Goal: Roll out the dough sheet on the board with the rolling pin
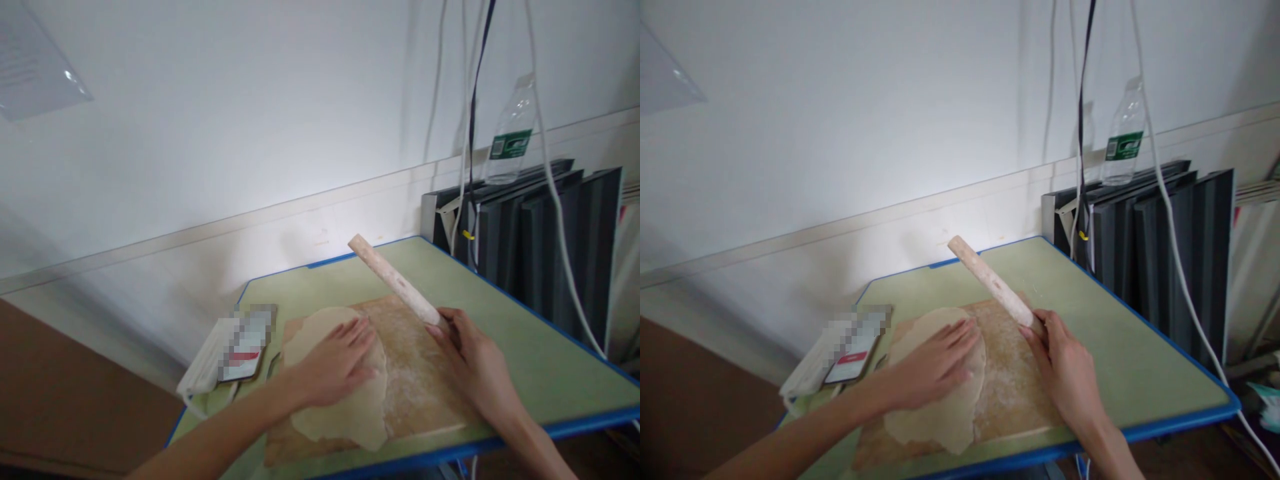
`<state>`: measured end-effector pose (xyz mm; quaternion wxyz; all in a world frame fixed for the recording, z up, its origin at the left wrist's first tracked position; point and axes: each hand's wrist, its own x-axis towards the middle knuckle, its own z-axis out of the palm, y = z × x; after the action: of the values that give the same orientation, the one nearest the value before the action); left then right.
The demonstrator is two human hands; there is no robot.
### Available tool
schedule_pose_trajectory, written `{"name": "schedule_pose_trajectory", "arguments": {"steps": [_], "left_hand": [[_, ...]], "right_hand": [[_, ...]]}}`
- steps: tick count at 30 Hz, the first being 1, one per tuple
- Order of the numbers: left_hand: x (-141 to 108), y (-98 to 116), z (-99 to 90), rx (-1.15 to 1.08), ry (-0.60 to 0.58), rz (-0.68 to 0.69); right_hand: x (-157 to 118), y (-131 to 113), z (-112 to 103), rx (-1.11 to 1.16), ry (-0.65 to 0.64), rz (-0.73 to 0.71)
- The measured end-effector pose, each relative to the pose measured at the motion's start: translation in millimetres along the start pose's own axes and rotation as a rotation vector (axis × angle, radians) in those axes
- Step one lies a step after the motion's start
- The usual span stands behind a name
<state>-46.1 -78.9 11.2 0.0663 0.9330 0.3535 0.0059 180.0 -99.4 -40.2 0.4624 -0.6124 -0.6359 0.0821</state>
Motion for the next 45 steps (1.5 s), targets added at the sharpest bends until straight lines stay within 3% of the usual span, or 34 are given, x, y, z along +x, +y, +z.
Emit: {"name": "schedule_pose_trajectory", "arguments": {"steps": [4, 13, 18, 21, 24, 27, 32, 35, 39, 45], "left_hand": [[-21.5, 12.7, 25.7, 0.042, -0.041, -0.054], [-60.0, 34.2, 33.6, 0.069, 0.024, -0.082], [-75.0, 31.9, 53.8, 0.085, 0.158, -0.014], [-85.5, 31.7, 51.3, 0.038, 0.29, 0.036], [-95.0, 33.5, 33.9, 0.019, 0.34, -0.11], [-97.0, 30.3, 20.2, -0.013, 0.339, -0.267], [-85.5, 23.8, 25.3, -0.049, 0.246, -0.443], [-76.3, 30.8, 29.4, -0.019, 0.234, -0.558], [-64.2, 47.5, 26.2, 0.032, 0.149, -0.689], [-53.6, 56.9, 21.2, -0.009, 0.079, -0.692]], "right_hand": [[-0.5, 0.2, 0.3, -0.057, -0.002, -0.012], [-1.2, 1.8, 3.1, -0.163, -0.12, -0.111], [-4.0, 1.2, 8.0, -0.264, -0.189, -0.376], [-5.2, -1.2, 10.0, -0.312, -0.255, -0.577], [-5.8, -5.0, 10.0, -0.309, -0.366, -0.695], [-4.5, -8.5, 8.2, -0.287, -0.448, -0.721], [11.7, -11.8, 10.7, -0.27, -0.523, -0.73], [33.4, -16.8, 25.3, -0.268, -0.576, -0.754], [67.6, -32.1, 62.4, -0.271, -0.685, -0.698], [101.3, -66.4, 115.7, -0.316, -0.879, -0.737]]}}
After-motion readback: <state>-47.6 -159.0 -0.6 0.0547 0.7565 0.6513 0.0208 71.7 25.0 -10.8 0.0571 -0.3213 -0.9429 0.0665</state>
